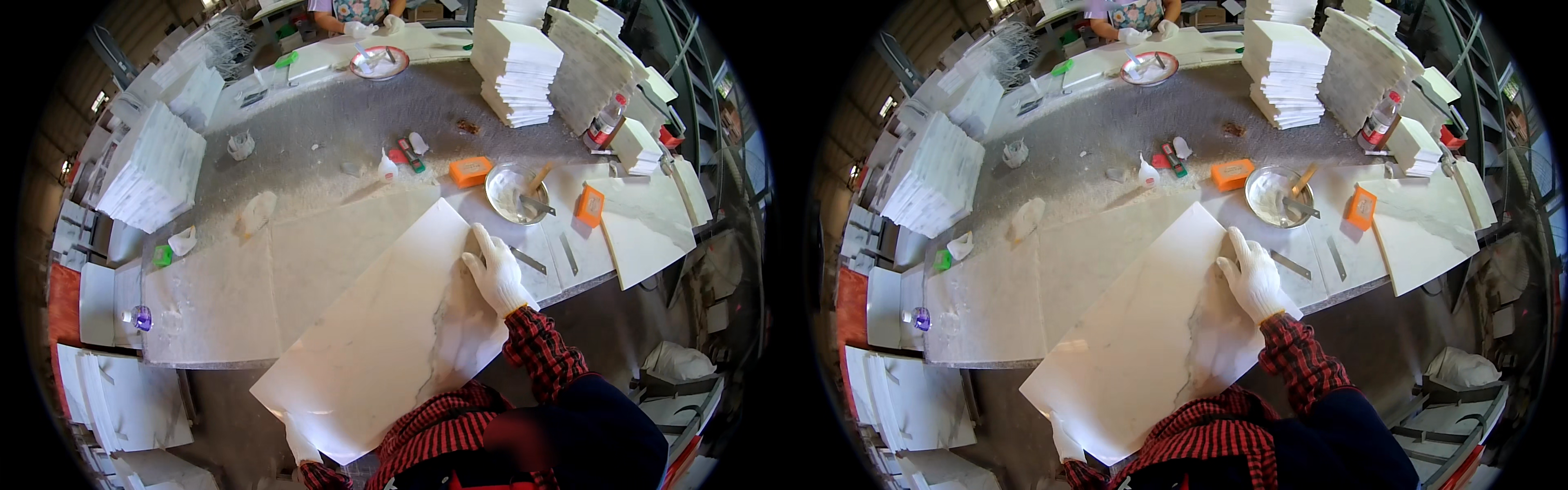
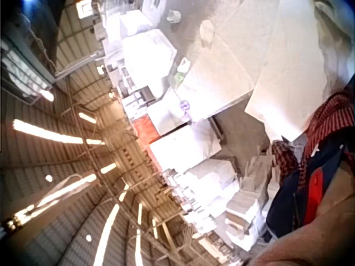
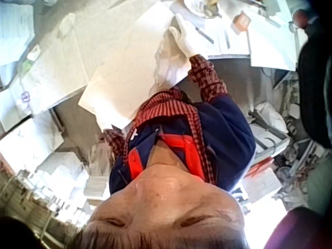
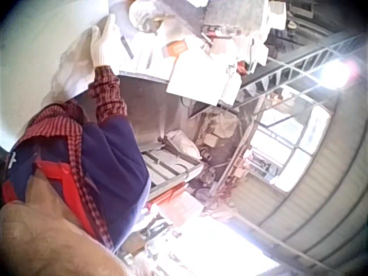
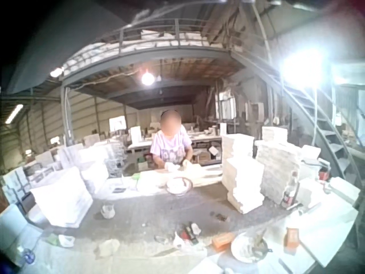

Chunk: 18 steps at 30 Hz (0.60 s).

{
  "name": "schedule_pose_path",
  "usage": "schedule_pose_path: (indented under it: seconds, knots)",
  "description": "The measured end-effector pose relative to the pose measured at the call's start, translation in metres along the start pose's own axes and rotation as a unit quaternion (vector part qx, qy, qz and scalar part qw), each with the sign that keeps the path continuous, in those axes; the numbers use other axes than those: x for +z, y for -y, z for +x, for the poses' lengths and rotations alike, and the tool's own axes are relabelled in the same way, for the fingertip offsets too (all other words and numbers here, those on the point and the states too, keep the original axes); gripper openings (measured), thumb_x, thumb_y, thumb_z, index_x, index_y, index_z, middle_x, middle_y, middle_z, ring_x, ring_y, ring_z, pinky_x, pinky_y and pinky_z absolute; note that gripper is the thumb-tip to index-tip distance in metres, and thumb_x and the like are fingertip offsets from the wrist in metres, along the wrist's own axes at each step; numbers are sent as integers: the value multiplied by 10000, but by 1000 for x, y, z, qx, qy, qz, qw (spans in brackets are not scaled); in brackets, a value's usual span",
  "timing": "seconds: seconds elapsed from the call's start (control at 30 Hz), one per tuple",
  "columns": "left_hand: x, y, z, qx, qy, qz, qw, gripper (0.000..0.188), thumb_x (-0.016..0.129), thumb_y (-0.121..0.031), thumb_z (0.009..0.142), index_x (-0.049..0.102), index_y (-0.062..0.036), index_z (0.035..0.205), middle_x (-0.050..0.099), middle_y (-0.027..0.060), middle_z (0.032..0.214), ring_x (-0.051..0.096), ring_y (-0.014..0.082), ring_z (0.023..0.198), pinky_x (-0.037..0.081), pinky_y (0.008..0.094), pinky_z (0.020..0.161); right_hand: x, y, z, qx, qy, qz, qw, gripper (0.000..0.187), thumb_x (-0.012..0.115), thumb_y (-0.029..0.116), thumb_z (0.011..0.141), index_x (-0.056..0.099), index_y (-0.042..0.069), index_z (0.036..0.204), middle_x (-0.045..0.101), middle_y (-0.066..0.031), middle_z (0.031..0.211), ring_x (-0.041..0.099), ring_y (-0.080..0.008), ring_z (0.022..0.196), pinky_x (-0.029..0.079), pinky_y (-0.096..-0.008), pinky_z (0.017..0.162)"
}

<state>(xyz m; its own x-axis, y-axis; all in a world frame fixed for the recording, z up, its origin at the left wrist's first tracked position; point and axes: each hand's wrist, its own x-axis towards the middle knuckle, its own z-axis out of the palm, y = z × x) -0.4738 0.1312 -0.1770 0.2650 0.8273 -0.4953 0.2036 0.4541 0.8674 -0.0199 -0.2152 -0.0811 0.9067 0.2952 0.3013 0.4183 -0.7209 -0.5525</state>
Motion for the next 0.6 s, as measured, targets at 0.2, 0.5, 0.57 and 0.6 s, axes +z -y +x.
schedule_pose_path:
  seconds: [0.2, 0.5, 0.57, 0.6]
  knots:
    - [30, -73, 9, -9, -42, 178, 983, 661, 390, -507, 1093, 683, 78, 1186, 748, 152, 989, 710, 275, 830, 582, 389, 786, 2, 15, 12, 120, 34, 41, 991, 594, 704, 292, 925, 547, 129, 1473, 660, -155, 1058, 647, -348, 993, 516, -433, 870]
    - [60, -156, 62, 4, -29, 265, 964, 629, 416, -511, 1084, 702, 49, 1074, 725, 131, 900, 692, 259, 790, 561, 398, 747, 36, 20, 12, 146, -6, 49, 988, 583, 687, 343, 918, 556, 143, 1449, 684, -159, 1016, 651, -387, 959, 519, -495, 839]
    - [25, -119, 99, 34, -22, 230, 972, 634, 422, -516, 1080, 702, 52, 1042, 723, 125, 874, 689, 259, 789, 556, 403, 746, 24, 31, 16, 172, 26, 52, 983, 584, 672, 335, 930, 553, 129, 1462, 689, -177, 1104, 651, -386, 1029, 515, -472, 888]
    - [22, -113, 103, 27, -19, 196, 980, 640, 421, -519, 1080, 702, 54, 1039, 726, 129, 884, 688, 263, 792, 554, 406, 746, 21, 35, 20, 183, 41, 53, 981, 584, 665, 332, 936, 551, 121, 1469, 691, -186, 1148, 652, -385, 1064, 513, -461, 913]
